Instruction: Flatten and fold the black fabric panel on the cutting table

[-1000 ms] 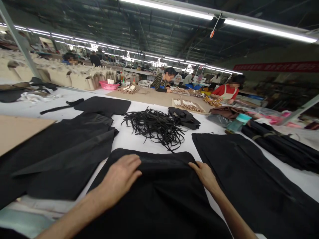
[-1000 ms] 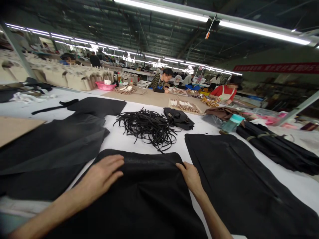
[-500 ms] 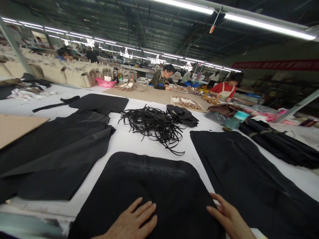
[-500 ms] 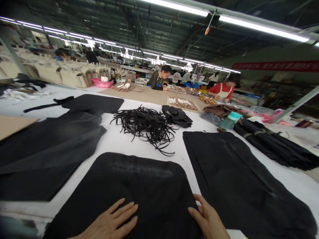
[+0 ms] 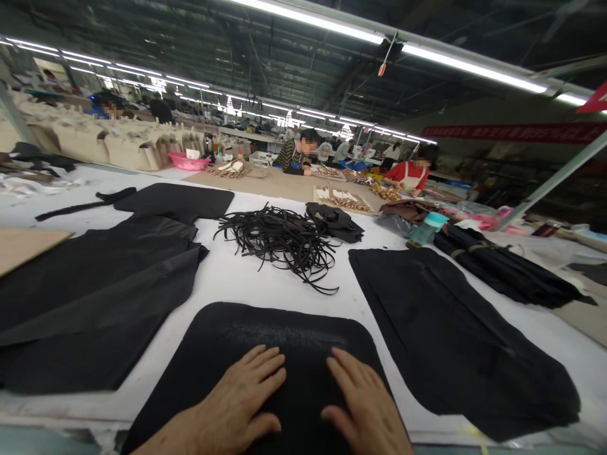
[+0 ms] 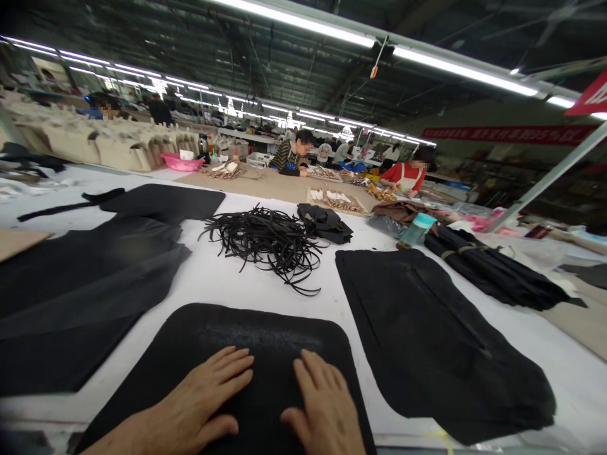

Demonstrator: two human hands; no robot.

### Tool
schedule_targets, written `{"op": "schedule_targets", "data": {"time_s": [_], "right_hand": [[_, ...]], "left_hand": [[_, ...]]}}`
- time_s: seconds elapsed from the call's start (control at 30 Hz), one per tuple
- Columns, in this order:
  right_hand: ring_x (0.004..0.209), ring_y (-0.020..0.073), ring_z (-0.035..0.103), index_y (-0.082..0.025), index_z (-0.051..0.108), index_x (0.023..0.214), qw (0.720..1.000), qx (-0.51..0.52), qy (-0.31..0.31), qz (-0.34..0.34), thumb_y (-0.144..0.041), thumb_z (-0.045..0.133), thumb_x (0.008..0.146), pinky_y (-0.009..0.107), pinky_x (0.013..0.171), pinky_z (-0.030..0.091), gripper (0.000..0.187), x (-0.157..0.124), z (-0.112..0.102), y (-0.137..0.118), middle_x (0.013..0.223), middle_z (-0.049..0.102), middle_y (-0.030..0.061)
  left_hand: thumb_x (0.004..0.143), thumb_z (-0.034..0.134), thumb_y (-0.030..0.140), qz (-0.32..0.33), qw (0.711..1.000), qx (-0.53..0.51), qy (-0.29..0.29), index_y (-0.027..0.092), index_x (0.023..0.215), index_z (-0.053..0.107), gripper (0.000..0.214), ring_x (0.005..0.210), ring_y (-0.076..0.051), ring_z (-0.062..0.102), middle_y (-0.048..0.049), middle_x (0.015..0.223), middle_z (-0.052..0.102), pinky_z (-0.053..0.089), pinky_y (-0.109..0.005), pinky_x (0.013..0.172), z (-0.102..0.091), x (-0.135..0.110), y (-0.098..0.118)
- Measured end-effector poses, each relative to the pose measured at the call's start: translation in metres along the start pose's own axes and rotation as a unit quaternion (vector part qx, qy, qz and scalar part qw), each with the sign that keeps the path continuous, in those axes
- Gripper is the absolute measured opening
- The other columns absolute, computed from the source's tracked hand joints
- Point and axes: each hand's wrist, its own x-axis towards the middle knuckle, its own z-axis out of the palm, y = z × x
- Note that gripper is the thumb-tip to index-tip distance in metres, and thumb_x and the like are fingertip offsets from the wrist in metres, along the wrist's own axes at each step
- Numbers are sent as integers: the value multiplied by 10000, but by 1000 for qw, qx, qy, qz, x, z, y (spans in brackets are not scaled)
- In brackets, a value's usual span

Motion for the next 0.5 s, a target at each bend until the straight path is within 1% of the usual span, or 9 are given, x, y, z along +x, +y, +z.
{"op": "schedule_targets", "data": {"time_s": [0.03, 0.07, 0.13, 0.2, 0.23, 0.3, 0.37, 0.4, 0.5], "right_hand": [[1015, 259, 591, -187, 515, 1193, 998, 10, 9, -67, -461, 548, 797, 346, 808, 498, 483, 5, 9, -12, 1207, 591, 79], [993, 230, 603, -210, 538, 1169, 992, 12, 21, -121, -444, 542, 815, 317, 795, 497, 424, 8, 19, -22, 1187, 607, 41], [993, 201, 603, -241, 558, 1154, 984, -12, 51, -169, -376, 511, 863, 297, 800, 483, 324, 6, 35, -37, 1173, 616, -4], [1026, 212, 587, -235, 557, 1172, 981, -32, 81, -174, -340, 470, 894, 322, 848, 455, 309, 0, 44, -44, 1195, 601, -1], [1039, 225, 580, -222, 555, 1182, 980, -35, 95, -173, -337, 457, 900, 344, 878, 437, 319, -3, 45, -45, 1208, 592, 12], [1035, 233, 583, -211, 567, 1173, 976, -29, 120, -178, -319, 451, 904, 364, 918, 406, 313, -7, 44, -46, 1206, 593, 18], [1014, 224, 596, -221, 592, 1140, 972, -28, 142, -184, -296, 452, 904, 357, 927, 403, 284, -10, 43, -47, 1180, 610, 10], [1001, 220, 604, -229, 603, 1120, 971, -28, 150, -185, -289, 449, 906, 350, 918, 413, 271, -12, 44, -47, 1163, 621, 6], [973, 211, 621, -258, 604, 1114, 971, -7, 140, -193, -283, 461, 904, 322, 862, 460, 255, -17, 47, -47, 1136, 637, 5]], "left_hand": [[817, 527, 531, 13, 1000, -2, -22, 229, 1317, 396, 599, 1281, -283, 354, -87, 1383, 399, 313, -462, 1078, 1, -2, -2], [793, 531, 576, 24, 999, -2, -42, 229, 1348, 345, 681, 1295, -294, 325, -100, 1402, 360, 294, -488, 1080, 4, -4, -4], [762, 560, 592, 22, 998, 7, -66, 226, 1384, 259, 782, 1314, -310, 274, -119, 1431, 283, 261, -526, 1078, 12, -12, -7], [764, 616, 499, 1, 996, 24, -89, 216, 1396, 213, 801, 1329, -315, 227, -130, 1449, 218, 241, -552, 1075, 21, -20, -6], [777, 631, 408, -10, 994, 34, -102, 215, 1396, 209, 773, 1334, -311, 209, -130, 1453, 200, 237, -561, 1072, 25, -23, -5], [796, 592, 188, -21, 991, 48, -122, 225, 1396, 197, 719, 1338, -295, 188, -124, 1451, 190, 242, -573, 1066, 32, -27, -3], [782, 515, 36, -15, 991, 58, -118, 244, 1399, 169, 738, 1335, -282, 191, -112, 1445, 204, 256, -578, 1058, 41, -30, -3], [779, 495, 10, -8, 992, 64, -108, 247, 1401, 158, 746, 1330, -283, 201, -111, 1442, 213, 268, -578, 1052, 45, -32, -3], [811, 490, 48, 22, 993, 92, -68, 212, 1395, 195, 675, 1306, -300, 274, -127, 1418, 276, 310, -549, 1044, 57, -39, -5]]}}
